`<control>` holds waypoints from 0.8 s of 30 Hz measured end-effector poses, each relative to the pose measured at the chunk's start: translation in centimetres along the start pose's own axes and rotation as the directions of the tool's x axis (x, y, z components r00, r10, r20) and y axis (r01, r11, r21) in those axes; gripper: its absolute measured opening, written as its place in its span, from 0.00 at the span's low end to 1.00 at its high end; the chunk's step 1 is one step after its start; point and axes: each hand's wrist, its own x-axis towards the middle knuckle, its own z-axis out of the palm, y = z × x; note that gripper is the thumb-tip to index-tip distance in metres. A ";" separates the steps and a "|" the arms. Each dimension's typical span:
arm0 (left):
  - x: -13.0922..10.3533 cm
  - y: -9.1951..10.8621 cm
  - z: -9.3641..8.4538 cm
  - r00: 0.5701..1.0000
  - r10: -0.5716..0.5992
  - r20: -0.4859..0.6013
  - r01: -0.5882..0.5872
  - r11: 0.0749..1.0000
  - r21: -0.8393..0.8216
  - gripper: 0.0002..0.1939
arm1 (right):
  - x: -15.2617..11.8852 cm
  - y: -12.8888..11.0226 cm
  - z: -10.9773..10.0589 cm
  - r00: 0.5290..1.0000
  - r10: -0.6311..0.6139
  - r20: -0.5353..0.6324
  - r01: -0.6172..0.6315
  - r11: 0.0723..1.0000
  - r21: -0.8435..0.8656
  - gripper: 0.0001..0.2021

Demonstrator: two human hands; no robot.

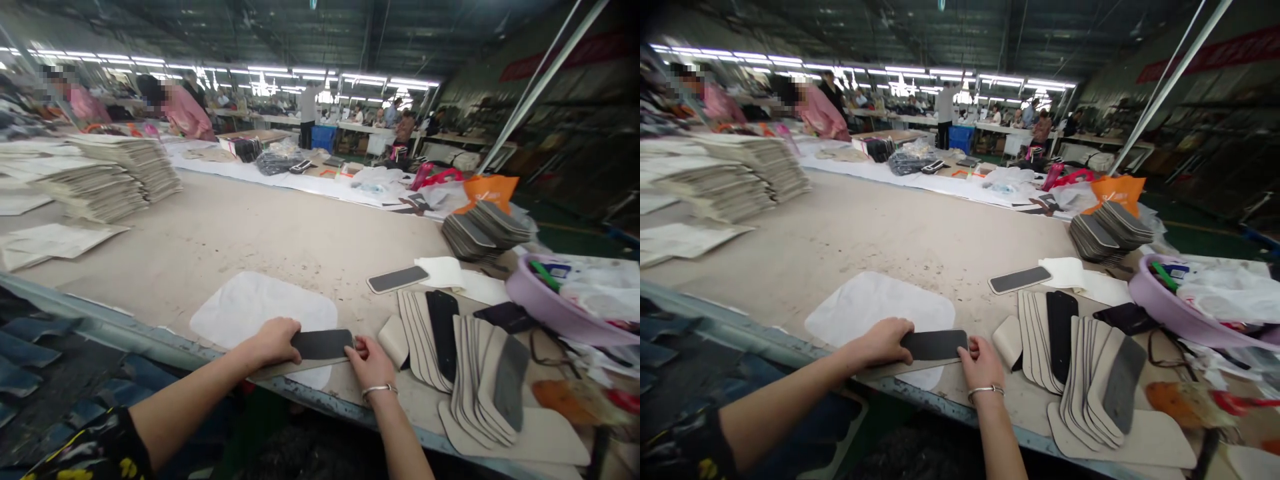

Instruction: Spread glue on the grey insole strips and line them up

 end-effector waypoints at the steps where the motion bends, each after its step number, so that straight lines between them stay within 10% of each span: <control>1: -0.4 0.2 -0.1 0.999 -0.008 0.033 0.012 0.991 -0.130 0.13 | -0.1 0.1 0.0 1.000 0.003 -0.017 -0.001 0.993 0.116 0.18; 5: -3.1 1.5 0.0 0.985 0.051 0.164 0.084 0.685 -0.724 0.09 | -0.6 -0.7 -0.9 0.997 0.063 -0.032 -0.035 0.830 0.556 0.25; 10: -6.1 4.6 1.8 0.981 0.112 0.158 0.106 0.373 -0.922 0.17 | -2.5 -4.7 -2.8 0.995 -0.041 0.089 -0.052 0.548 0.835 0.31; 14: -7.1 6.8 2.7 0.967 0.214 0.137 0.073 0.284 -0.956 0.20 | -4.5 -6.8 -4.2 0.995 -0.079 -0.053 0.090 0.604 0.792 0.25; 19: -7.2 8.9 2.5 0.908 0.372 0.191 0.269 -0.170 -0.948 0.29 | -6.3 -6.7 -5.6 0.978 -0.160 -0.136 0.209 0.718 0.664 0.12; 24: -5.9 11.7 3.3 0.919 0.161 0.360 0.393 -0.296 -0.871 0.23 | -8.0 -5.9 -6.3 0.976 -0.128 -0.179 0.215 0.720 0.660 0.12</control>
